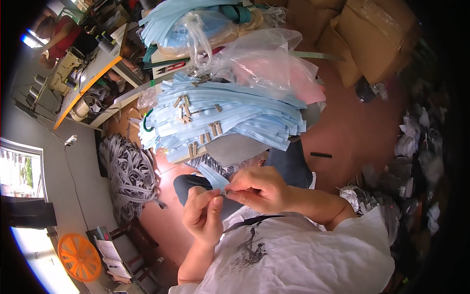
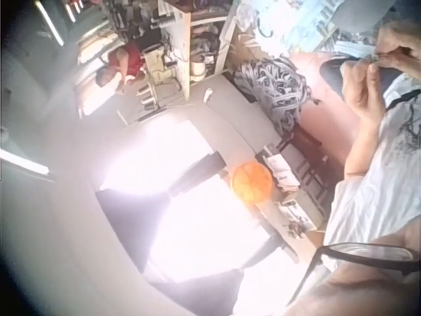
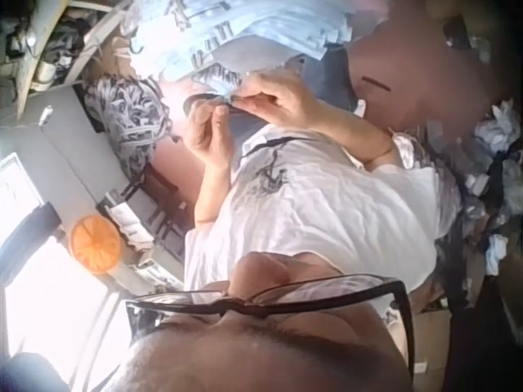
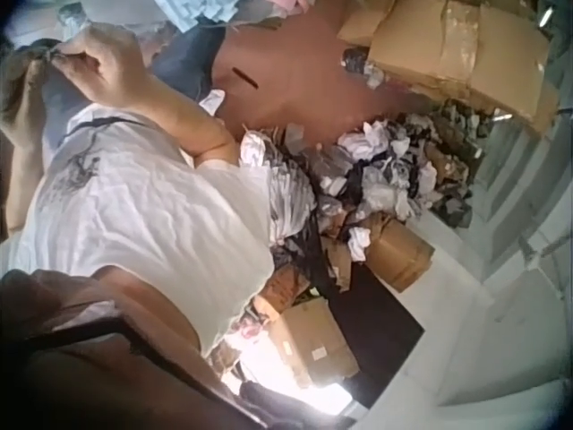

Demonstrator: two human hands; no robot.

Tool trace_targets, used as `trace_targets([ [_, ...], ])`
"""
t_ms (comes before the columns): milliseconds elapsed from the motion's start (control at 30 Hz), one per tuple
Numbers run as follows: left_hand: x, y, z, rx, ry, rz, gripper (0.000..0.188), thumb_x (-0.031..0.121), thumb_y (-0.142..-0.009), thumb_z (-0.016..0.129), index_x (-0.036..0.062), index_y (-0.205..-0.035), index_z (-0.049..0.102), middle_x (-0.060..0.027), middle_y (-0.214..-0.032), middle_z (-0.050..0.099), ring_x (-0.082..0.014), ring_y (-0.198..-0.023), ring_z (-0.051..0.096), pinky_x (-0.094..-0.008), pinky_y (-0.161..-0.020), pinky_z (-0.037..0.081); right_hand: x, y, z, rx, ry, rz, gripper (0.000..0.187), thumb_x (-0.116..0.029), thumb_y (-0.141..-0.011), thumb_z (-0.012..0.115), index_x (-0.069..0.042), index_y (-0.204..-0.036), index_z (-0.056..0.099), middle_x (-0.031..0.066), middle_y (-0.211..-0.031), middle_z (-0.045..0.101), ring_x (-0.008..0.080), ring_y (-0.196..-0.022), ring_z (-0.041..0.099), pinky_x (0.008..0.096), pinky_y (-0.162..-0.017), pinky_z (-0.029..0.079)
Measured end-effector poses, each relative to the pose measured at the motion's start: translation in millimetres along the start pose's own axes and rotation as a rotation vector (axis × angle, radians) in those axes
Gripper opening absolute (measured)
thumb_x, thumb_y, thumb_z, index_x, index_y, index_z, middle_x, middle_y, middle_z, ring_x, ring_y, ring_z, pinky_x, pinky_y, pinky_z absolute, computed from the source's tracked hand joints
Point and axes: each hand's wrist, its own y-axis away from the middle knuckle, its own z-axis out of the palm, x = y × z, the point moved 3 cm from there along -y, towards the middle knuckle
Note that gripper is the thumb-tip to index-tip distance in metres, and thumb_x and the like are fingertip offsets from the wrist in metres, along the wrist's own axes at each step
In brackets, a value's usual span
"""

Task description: The recorder is assembling zippers by sliding metal sliders onto light blue zipper tape strips.

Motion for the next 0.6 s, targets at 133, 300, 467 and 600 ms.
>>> trace_targets([
  [133, -0.7, 0.6, 6.8, 0.038, 0.135, -0.165, 0.012, -0.001, -0.087, 0.066, -0.007, -0.096, 0.062, -0.0094, -0.084, 0.06, -0.0153, -0.072, 0.054, -0.0252, -0.067, 0.043, 0.8, 2.1, -4.6, 0.024, 0.031, -0.019, 0.018, 0.0, -0.076, 0.078, 0.0, -0.09, 0.066, 0.0112, -0.085, 0.069, 0.017, -0.063, 0.065, 0.0265, -0.051, 0.048],
  [300, 1.2, -2.8, 6.7, -0.056, 0.141, -0.125, 0.012, -0.001, -0.087, 0.067, -0.0072, -0.097, 0.062, -0.0102, -0.087, 0.06, -0.0162, -0.078, 0.056, -0.0269, -0.071, 0.045, -1.4, 4.7, -7.5, 0.047, 0.064, -0.079, 0.02, 0.0, -0.074, 0.078, -0.002, -0.091, 0.067, 0.0103, -0.085, 0.069, 0.0181, -0.063, 0.065, 0.027, -0.051, 0.048],
  [467, -1.1, -3.3, 11.7, -0.111, 0.264, -0.143, 0.014, -0.002, -0.086, 0.068, -0.0068, -0.099, 0.063, -0.0103, -0.09, 0.06, -0.016, -0.082, 0.056, -0.0268, -0.073, 0.046, -7.1, 3.7, -17.5, 0.022, 0.096, -0.101, 0.019, -0.005, -0.075, 0.077, -0.003, -0.092, 0.068, 0.0088, -0.086, 0.068, 0.0192, -0.063, 0.065, 0.0273, -0.051, 0.049],
  [600, -4.8, -1.4, 15.1, -0.151, 0.344, -0.179, 0.016, -0.005, -0.082, 0.071, -0.0058, -0.098, 0.065, -0.0121, -0.094, 0.062, -0.016, -0.083, 0.058, -0.0264, -0.073, 0.047, -8.5, 11.0, -24.4, 0.033, 0.118, -0.126, 0.02, -0.006, -0.076, 0.077, -0.004, -0.094, 0.068, 0.0076, -0.089, 0.068, 0.0201, -0.068, 0.067, 0.0291, -0.054, 0.052],
])
